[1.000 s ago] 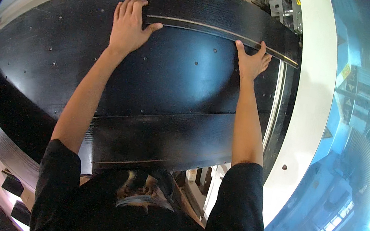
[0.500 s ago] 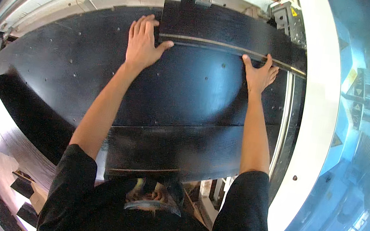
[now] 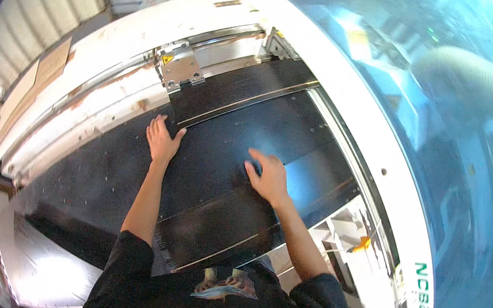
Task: The person feeds dark wood panels into an edge-banding machine by hand, using a small yellow tool to clear debris or guide the board.
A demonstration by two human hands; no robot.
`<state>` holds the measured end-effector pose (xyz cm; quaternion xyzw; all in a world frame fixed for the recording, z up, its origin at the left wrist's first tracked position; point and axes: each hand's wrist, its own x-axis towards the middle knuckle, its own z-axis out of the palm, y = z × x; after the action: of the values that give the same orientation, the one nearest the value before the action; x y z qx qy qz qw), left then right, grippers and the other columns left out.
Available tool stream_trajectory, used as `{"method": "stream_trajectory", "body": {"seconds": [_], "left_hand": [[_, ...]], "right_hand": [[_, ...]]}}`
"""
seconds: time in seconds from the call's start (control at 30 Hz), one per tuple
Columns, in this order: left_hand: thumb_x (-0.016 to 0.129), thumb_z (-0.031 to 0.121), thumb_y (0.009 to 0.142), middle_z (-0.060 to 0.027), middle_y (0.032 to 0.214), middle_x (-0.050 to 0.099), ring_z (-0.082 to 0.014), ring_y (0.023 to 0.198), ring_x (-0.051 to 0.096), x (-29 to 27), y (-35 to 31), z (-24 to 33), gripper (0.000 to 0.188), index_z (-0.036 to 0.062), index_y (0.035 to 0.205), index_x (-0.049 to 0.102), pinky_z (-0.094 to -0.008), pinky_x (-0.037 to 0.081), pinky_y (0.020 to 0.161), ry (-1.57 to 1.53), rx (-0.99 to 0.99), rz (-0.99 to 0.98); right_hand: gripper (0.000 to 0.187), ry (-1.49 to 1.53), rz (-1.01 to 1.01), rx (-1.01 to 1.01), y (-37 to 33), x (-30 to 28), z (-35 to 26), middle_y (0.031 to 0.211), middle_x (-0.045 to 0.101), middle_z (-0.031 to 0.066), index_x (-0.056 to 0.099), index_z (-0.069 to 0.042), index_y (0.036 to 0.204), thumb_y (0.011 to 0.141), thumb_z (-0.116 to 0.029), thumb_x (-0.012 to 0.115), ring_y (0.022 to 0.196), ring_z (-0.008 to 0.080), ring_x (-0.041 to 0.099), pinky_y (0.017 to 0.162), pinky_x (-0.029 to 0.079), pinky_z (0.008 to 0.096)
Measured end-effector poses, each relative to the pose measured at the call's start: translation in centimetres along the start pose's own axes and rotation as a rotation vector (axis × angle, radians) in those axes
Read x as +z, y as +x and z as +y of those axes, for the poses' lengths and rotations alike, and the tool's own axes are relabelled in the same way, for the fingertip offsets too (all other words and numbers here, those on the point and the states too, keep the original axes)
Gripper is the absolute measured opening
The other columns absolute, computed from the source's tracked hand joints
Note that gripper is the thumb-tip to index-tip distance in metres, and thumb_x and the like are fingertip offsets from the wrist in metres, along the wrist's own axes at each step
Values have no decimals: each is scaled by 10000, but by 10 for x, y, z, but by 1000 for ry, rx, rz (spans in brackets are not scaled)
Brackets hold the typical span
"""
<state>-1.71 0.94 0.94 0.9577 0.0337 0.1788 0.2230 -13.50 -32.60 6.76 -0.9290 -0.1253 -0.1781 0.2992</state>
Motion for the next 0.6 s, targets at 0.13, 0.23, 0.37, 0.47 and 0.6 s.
{"method": "stream_trajectory", "body": {"seconds": [0.13,0.23,0.37,0.47,0.6], "left_hand": [[670,618,921,-269,1612,341,-438,1547,219,0,-15,7,880,26,1512,398,-555,158,1267,42,5,-64],[622,665,929,-278,1635,301,-438,1562,183,-3,-33,27,904,27,1526,391,-552,140,1271,109,-1,-106],[566,734,922,-269,1668,244,-432,1572,162,2,-67,59,934,91,1571,376,-564,91,1270,82,106,-207],[549,746,924,-272,1666,243,-433,1570,162,3,-90,86,921,92,1558,419,-580,90,1258,-108,198,-321],[582,713,917,-271,1635,330,-435,1546,243,-1,-133,129,863,91,1510,504,-628,153,1227,-211,431,-561]], "right_hand": [[222,140,281,536,-117,-66,16,1096,758,148,754,-110,1114,929,-229,723,997,334,731,934,548,405],[333,-266,615,545,-214,-113,73,1185,733,188,694,-56,1247,931,-160,693,1117,369,699,976,527,436],[640,-730,785,798,-293,-177,132,1376,596,212,498,-20,1444,892,-218,752,1232,445,565,1072,415,547],[582,-702,508,1022,-338,-187,176,1146,719,191,614,-54,1351,904,-403,747,1134,396,651,987,468,498],[526,-544,361,1124,-348,-183,208,979,772,112,723,-94,1203,911,-531,708,966,326,725,930,483,491]]}}
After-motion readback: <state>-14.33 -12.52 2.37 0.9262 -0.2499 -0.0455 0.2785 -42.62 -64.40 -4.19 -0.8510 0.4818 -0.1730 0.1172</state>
